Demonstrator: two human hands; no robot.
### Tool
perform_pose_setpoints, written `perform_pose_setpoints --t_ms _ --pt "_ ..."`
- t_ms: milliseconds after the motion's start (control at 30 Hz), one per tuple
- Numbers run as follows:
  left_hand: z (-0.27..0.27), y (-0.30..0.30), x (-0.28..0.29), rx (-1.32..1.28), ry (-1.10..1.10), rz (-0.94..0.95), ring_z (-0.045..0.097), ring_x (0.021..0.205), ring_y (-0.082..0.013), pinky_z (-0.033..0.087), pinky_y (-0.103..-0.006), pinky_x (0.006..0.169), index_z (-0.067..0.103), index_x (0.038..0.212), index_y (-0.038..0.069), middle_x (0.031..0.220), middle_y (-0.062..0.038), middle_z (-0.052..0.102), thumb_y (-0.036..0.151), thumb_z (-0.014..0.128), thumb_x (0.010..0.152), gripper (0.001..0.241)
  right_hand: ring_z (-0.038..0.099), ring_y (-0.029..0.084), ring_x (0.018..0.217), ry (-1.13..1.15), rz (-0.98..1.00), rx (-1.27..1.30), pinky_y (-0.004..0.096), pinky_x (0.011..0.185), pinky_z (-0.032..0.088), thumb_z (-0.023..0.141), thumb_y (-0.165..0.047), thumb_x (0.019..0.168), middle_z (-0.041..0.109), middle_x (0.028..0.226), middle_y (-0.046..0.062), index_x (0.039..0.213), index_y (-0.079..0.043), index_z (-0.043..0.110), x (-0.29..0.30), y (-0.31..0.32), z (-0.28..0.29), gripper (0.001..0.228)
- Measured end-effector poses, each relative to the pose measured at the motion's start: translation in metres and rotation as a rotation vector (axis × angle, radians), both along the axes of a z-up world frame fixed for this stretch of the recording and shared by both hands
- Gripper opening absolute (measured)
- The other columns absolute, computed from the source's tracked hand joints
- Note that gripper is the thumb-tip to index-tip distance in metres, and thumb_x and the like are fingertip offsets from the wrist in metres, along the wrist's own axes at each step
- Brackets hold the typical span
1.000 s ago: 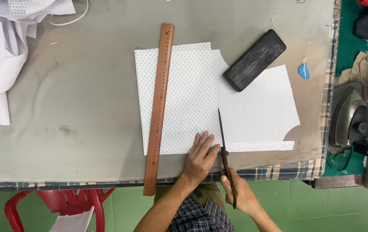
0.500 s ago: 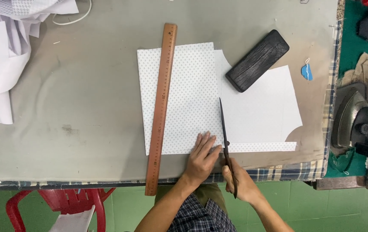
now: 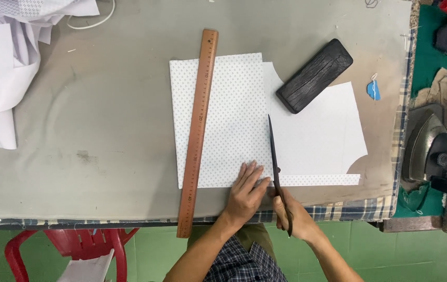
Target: A person is seen cutting fabric with scissors, ironing the pieces to remove wrinkles, and then marking measurements on the fabric using a ruler and chalk.
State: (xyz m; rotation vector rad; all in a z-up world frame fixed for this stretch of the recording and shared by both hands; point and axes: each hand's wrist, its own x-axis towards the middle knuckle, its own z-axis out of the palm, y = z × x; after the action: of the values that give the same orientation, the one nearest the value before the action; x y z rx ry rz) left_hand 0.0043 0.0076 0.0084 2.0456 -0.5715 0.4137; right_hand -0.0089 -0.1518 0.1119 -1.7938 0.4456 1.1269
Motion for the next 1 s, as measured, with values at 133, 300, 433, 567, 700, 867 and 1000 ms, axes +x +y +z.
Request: perform_pose_setpoints --t_ms 133,300,433,567,700,867,1000 --pt "-0.005 0.0 -0.003 -0.016 0.017 -0.016 0.057 0.131 -0.048 0.044 -0.0644 0.115 0.073 0.114 -0.003 0.133 -0.027 0.064 -0.002 0.067 0.099 0.017 0.06 0.021 0.055 -0.069 -0.002 0.007 0.038 0.056 0.056 0.033 -0.061 0.09 0.063 0.069 0.013 0.156 -0.016 0.036 0.005 0.004 0.001 0.08" --pt "-0.005 0.0 -0.002 -0.024 0.024 -0.011 0.059 0.13 -0.0479 0.045 -0.0637 0.114 0.074 0.113 -0.003 0.132 -0.028 0.065 -0.001 0.068 0.098 0.016 0.06 0.019 0.051 -0.064 -0.042 -0.033 0.035 0.052 0.055 0.036 -0.06 0.091 0.061 0.066 0.01 0.144 -0.012 0.049 0.009 0.011 0.004 0.072" --pt "-0.006 -0.002 -0.002 -0.006 0.023 -0.004 0.059 0.129 -0.048 0.046 -0.0625 0.114 0.074 0.113 -0.003 0.13 -0.028 0.066 -0.001 0.073 0.095 0.018 0.06 0.019 0.05 -0.085 -0.058 0.004 0.034 0.05 0.054 0.036 -0.062 0.089 0.06 0.063 0.01 0.142 -0.011 0.052 0.009 0.008 0.004 0.075" --pt "0.006 -0.003 0.0 0.03 -0.004 0.03 0.062 0.126 -0.0451 0.048 -0.0588 0.113 0.073 0.111 -0.005 0.125 -0.028 0.069 0.005 0.082 0.091 0.024 0.053 0.016 0.062 0.008 -0.043 0.071 0.033 0.056 0.052 0.031 -0.067 0.086 0.052 0.072 0.005 0.149 -0.011 0.041 -0.005 -0.016 0.006 0.085" --pt "0.011 -0.004 0.003 0.034 -0.012 0.062 0.066 0.122 -0.0427 0.052 -0.0557 0.11 0.074 0.107 -0.005 0.12 -0.027 0.071 0.004 0.08 0.091 0.02 0.062 0.02 0.061 -0.053 -0.094 -0.072 0.037 0.06 0.054 0.03 -0.059 0.093 0.056 0.066 0.005 0.146 -0.012 0.043 -0.053 -0.054 -0.008 0.072" --pt "0.01 -0.009 0.004 0.051 -0.074 0.141 0.069 0.117 -0.0409 0.051 -0.0583 0.109 0.074 0.104 -0.003 0.114 -0.023 0.075 0.003 0.074 0.092 0.013 0.063 0.017 0.061 -0.06 -0.219 -0.103 0.037 0.06 0.063 0.033 -0.062 0.088 0.056 0.077 0.004 0.132 -0.014 0.048 -0.085 -0.101 -0.015 0.067" --pt "0.031 -0.01 0.01 0.141 -0.1 0.189 0.068 0.119 -0.0391 0.05 -0.0568 0.11 0.074 0.102 -0.002 0.114 -0.021 0.075 0.004 0.071 0.095 0.01 0.054 0.02 0.06 -0.086 -0.298 -0.002 0.04 0.057 0.054 0.036 -0.061 0.088 0.051 0.083 0.009 0.14 -0.008 0.044 -0.077 -0.134 -0.031 0.075"
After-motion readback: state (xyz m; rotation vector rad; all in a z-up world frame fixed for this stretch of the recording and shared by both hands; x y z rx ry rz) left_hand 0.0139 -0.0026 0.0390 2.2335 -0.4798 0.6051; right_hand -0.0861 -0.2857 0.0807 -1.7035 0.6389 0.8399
